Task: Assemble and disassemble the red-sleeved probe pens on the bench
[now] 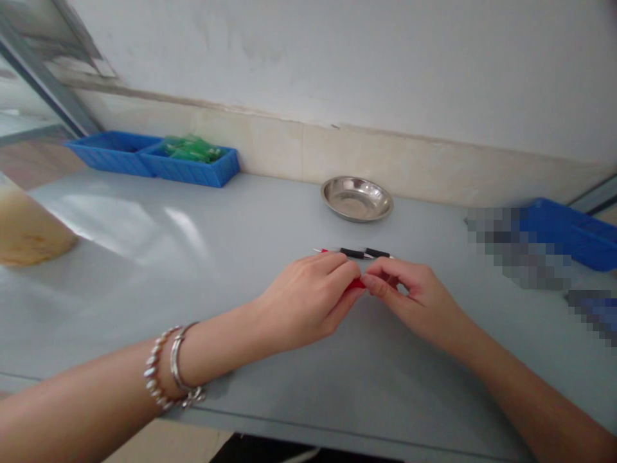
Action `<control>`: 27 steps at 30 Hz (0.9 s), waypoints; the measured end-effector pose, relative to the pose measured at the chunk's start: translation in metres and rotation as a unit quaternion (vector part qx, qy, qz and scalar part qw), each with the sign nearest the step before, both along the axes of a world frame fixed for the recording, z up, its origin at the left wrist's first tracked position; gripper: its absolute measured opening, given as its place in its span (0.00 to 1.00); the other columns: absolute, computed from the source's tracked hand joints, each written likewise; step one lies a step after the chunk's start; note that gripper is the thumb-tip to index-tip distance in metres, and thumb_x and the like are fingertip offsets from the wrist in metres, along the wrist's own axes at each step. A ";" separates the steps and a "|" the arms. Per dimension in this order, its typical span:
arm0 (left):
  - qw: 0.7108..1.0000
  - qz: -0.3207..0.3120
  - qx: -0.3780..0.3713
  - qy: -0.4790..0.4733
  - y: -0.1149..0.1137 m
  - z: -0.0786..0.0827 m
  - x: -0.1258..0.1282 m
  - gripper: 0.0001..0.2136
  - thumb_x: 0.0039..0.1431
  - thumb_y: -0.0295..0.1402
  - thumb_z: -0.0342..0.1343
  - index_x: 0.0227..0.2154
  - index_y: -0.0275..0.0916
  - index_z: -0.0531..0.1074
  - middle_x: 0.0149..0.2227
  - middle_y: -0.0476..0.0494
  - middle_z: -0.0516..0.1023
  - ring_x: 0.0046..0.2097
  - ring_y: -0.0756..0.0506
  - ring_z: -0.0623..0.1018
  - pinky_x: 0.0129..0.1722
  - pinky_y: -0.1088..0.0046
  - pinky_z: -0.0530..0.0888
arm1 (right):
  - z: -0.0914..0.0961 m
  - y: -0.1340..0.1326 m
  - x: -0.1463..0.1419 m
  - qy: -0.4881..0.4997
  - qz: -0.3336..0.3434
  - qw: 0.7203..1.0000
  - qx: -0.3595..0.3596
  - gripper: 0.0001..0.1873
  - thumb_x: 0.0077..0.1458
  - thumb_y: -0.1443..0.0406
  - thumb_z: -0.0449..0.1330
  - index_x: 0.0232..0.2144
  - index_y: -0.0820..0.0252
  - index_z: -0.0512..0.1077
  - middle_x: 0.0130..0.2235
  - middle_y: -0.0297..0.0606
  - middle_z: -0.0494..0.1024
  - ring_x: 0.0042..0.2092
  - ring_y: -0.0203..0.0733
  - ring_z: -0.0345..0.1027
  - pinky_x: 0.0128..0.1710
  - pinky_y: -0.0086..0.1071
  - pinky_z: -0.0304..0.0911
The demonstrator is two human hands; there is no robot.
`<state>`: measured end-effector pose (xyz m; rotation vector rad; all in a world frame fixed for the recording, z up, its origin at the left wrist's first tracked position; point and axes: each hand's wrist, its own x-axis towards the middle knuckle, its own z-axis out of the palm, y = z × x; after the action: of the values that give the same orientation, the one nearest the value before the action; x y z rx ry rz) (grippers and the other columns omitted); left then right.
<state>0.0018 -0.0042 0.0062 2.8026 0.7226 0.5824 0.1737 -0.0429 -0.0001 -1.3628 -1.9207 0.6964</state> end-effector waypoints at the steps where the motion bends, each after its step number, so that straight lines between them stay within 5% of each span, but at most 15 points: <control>1: 1.000 -0.005 0.002 0.001 0.000 0.000 0.000 0.11 0.61 0.30 0.41 0.34 0.31 0.67 0.32 0.41 0.70 0.34 0.49 0.70 0.35 0.73 0.69 | 0.000 0.000 0.000 -0.011 0.000 1.000 0.002 0.14 0.56 0.60 0.50 0.22 0.61 0.63 0.22 0.30 0.63 0.26 0.32 0.56 0.26 0.27 0.51; 27: 0.992 -0.047 0.031 0.111 -0.001 -0.003 0.001 0.08 0.58 0.30 0.44 0.29 0.33 0.66 0.31 0.42 0.70 0.31 0.47 0.70 0.32 0.71 0.69 | -0.007 -0.003 -0.005 -0.155 0.056 0.986 0.021 0.10 0.57 0.67 0.49 0.25 0.61 0.65 0.27 0.35 0.70 0.29 0.36 0.62 0.30 0.31 0.57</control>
<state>0.0032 -0.0055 0.0032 2.9714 0.6153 0.2828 0.1691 -0.0457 -0.0068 -1.4112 -2.2577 0.5160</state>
